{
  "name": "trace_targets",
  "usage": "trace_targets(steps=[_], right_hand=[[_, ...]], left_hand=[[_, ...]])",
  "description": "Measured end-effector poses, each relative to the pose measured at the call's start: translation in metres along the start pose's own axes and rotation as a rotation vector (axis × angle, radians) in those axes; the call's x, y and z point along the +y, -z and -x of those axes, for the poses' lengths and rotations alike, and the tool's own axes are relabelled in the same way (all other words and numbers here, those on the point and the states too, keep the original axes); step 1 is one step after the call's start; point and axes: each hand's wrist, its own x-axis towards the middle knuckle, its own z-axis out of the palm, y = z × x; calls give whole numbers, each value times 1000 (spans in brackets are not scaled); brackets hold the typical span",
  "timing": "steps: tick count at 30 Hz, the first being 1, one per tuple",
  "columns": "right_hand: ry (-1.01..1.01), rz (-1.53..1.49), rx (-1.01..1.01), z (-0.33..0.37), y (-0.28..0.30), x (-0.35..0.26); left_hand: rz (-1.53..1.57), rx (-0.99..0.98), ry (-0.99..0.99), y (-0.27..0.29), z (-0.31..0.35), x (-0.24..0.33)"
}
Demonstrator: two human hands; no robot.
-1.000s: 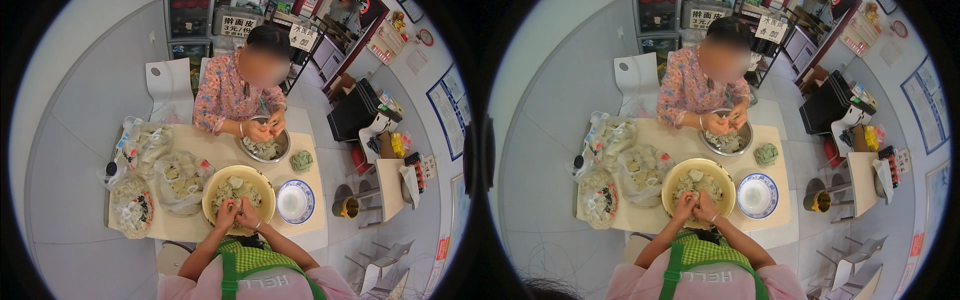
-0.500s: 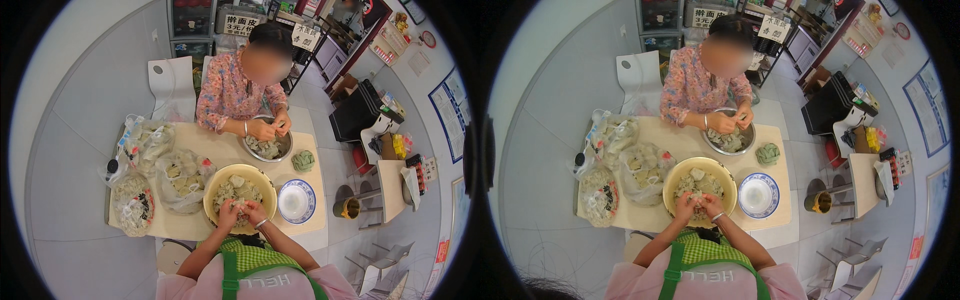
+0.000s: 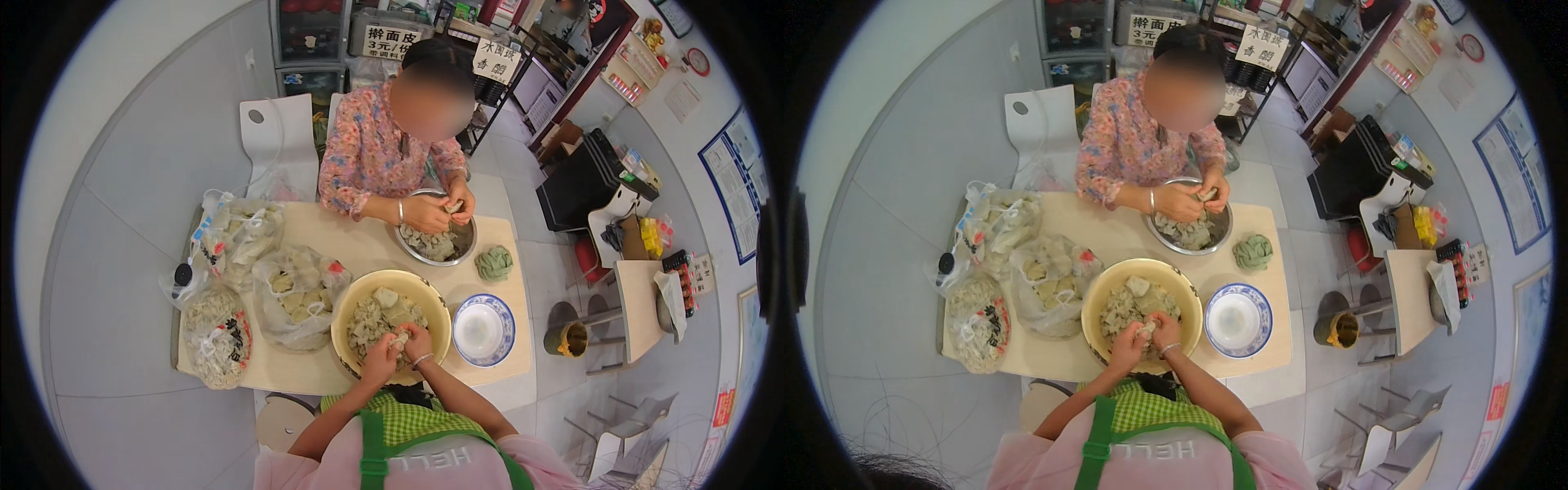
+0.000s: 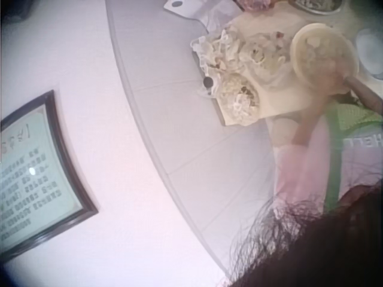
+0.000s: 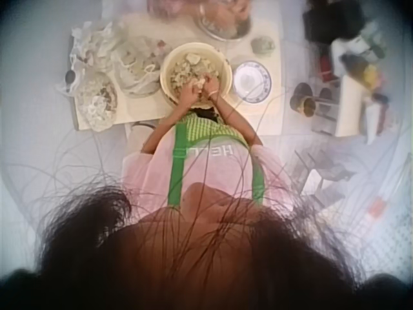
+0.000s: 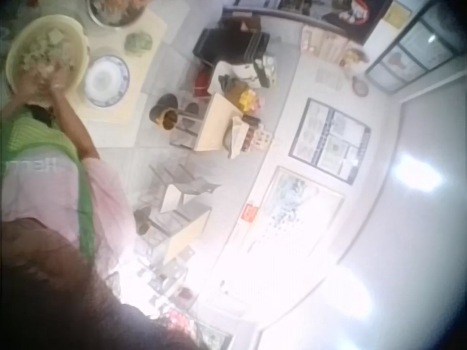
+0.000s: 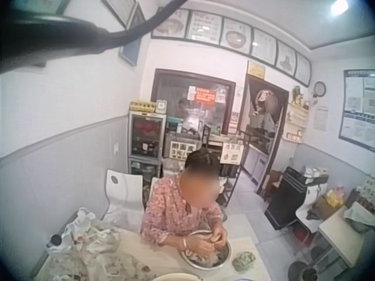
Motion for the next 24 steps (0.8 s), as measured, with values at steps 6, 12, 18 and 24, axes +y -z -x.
trace_targets(steps=[6, 12, 18, 24], right_hand=[[-522, -433, -13, -2, 16, -10], [16, -97, -333, 7, 15, -33], [114, 399, -109, 6, 14, -17], [-147, -286, -197, 3, 20, -19]], left_hand=[[-14, 112, 126, 6, -3, -19], [-41, 78, 42, 8, -5, -15], [-5, 45, -97, 10, 2, 5], [30, 212, -154, -7, -11, -31]])
